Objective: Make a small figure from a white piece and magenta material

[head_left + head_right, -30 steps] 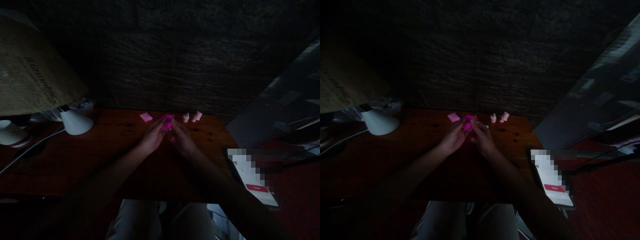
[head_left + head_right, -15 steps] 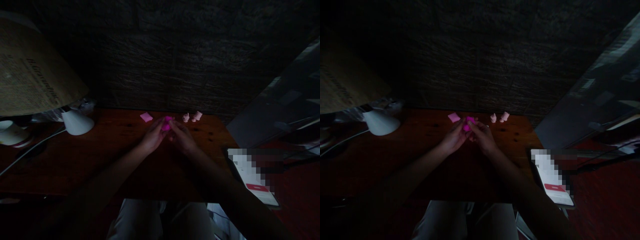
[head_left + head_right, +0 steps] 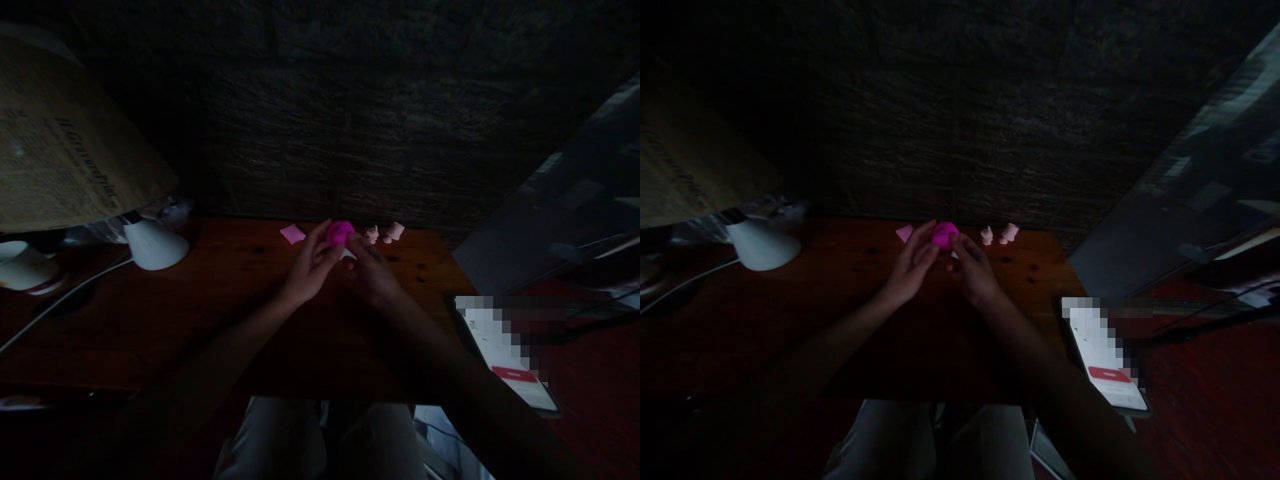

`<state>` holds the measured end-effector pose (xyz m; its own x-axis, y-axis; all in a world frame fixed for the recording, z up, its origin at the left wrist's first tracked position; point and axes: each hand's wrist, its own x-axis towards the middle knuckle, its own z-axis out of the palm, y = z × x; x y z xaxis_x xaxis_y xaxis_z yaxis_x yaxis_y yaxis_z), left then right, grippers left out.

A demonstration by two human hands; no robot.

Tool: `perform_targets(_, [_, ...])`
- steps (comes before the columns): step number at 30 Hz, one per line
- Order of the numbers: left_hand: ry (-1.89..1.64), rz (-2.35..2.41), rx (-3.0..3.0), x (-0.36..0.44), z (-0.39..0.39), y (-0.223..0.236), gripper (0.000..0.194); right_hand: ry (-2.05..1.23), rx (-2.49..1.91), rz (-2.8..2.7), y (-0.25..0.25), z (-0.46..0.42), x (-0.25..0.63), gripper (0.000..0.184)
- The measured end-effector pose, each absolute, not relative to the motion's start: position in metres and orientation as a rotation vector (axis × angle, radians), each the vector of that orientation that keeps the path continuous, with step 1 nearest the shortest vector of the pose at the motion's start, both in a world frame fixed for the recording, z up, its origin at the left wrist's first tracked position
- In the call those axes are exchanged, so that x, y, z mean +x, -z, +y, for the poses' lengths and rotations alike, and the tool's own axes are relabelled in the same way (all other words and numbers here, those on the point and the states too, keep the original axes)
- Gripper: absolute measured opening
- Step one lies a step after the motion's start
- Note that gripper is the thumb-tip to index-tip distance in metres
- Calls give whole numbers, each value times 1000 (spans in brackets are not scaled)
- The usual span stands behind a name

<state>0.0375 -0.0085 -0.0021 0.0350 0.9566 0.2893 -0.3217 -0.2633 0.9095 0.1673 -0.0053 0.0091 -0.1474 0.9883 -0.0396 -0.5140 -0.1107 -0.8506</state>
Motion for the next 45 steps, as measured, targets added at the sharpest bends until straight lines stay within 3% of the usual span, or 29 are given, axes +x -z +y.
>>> perform_targets(2, [-1526,798,1340,36,-11,1,54,-1545,-767,-888,-10,-6,168,42])
perform_targets(7, [-1640,908,1562,25,-8,-6,35,-1461,-788,-1070,-13,-7,172,43])
perform_targets(34, [-1477,766,2314,14,6,12,49,-1485,-909,-1105,-13,0,180,54])
perform_targets(45, [-1470,891,2151,21,0,6,35,-1878,-900,-843,-14,-1,179,51])
